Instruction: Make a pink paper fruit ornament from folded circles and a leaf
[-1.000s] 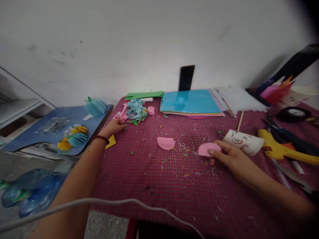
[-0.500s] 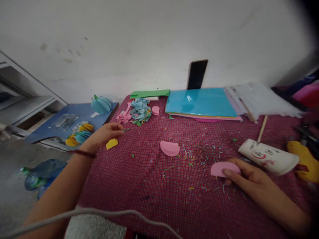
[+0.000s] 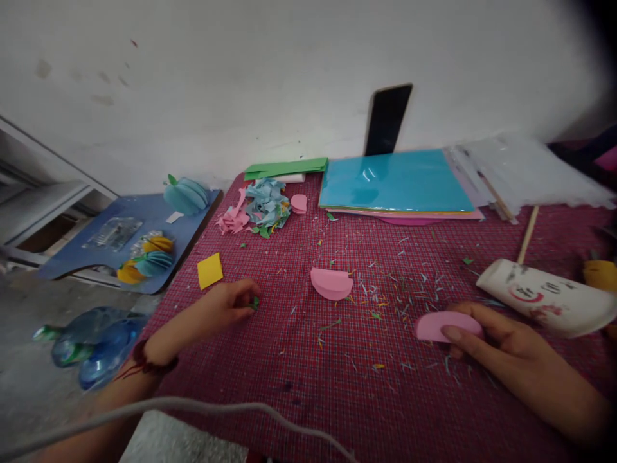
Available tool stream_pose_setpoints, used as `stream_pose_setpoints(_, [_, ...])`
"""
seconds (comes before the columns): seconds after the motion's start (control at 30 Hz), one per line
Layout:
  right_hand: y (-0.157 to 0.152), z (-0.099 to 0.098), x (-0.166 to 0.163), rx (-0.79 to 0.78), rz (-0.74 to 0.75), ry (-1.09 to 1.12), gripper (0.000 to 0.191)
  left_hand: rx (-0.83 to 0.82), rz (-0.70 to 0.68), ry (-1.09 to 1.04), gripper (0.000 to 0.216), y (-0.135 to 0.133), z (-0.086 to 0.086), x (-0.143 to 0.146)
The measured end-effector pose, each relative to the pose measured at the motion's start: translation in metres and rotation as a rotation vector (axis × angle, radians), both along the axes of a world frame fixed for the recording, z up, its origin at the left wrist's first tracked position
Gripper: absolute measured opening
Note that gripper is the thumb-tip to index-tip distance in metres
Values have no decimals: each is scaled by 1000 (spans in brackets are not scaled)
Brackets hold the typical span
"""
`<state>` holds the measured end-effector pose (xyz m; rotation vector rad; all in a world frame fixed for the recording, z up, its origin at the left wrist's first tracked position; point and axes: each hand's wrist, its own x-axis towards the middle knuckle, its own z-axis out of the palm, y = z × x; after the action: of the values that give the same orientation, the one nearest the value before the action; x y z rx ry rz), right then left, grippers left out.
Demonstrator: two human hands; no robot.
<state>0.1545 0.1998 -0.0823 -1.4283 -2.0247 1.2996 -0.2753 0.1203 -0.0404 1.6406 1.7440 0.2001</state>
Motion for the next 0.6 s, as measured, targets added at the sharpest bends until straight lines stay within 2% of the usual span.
stream_pose_setpoints(0.2, [0,2,0,4,8,14,31,-35,-9,-97,2,18,-1,2])
stream_pose_setpoints(0.4, [-3,3,0,49,52,58,23,-10,91,-361,10,30,12,15])
stream_pose_setpoints(0.5, [-6,7,-4,52,156,102,15,47,166,-573,22,32,13,40])
stream_pose_setpoints(0.6, [-11,17,-8,210,196,125,30,80,192,-775,30,35,9,85])
